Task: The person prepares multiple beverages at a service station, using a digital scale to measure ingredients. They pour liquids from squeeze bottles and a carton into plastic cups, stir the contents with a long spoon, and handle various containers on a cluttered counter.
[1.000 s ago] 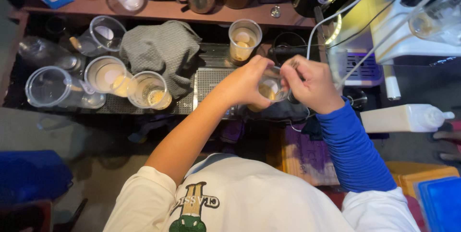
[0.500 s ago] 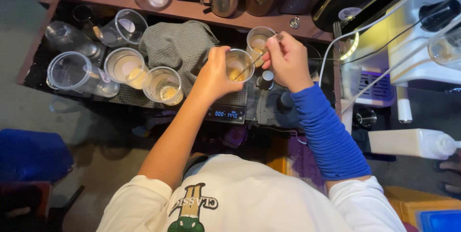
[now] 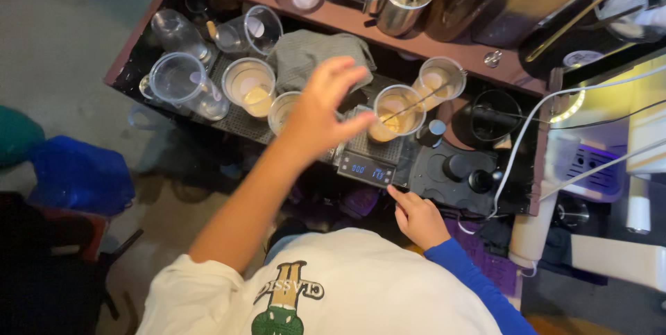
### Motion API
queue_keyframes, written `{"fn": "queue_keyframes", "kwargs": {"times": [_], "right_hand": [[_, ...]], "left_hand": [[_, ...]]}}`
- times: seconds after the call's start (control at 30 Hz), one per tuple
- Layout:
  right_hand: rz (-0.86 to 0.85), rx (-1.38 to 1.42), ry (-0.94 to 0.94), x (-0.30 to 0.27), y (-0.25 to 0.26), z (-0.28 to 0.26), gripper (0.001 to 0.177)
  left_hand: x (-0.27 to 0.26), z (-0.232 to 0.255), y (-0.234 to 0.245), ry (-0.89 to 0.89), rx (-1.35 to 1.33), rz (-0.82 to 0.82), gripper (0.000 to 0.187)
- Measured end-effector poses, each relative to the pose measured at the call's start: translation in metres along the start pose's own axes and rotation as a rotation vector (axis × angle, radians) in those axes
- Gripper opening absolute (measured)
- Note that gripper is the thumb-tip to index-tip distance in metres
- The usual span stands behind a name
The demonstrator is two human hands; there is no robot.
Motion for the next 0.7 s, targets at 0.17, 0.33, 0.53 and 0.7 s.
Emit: {"fn": "queue_keyframes", "kwargs": {"times": [0.17, 0.33, 0.53, 0.7], "right_hand": [[0.001, -0.107, -0.149, -0.016, -0.046, 0.015, 0.056], [0.027, -0.143, -0.427, -0.014, -0.052, 0.009, 0.056], [-0.032, -0.138, -0.677, -0.01, -0.063, -0.002, 0.068], [0.033, -0.176, -0.822, -0.01, -0.074, -0.01, 0.069]], "left_hand": [[-0.011, -0.114, 0.122, 0.326, -0.12, 0.242, 0.046], [0.018, -0.223, 0.217, 0.221, 0.158, 0.467, 0.075], [0.063, -0.334, 0.212, 0.394, 0.204, 0.484, 0.122], [0.106, -0.349, 0.202, 0.255, 0.15, 0.572, 0.132]]}}
Point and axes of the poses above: each hand's wrist, its own x-axis towards the middle knuckle, its own y-axis out of the back of the hand, z = x × y, the point moved 9 cm from there along x, towards the middle knuckle, and after that the axes turned 9 degrees about -z, right-handed, at the moved point
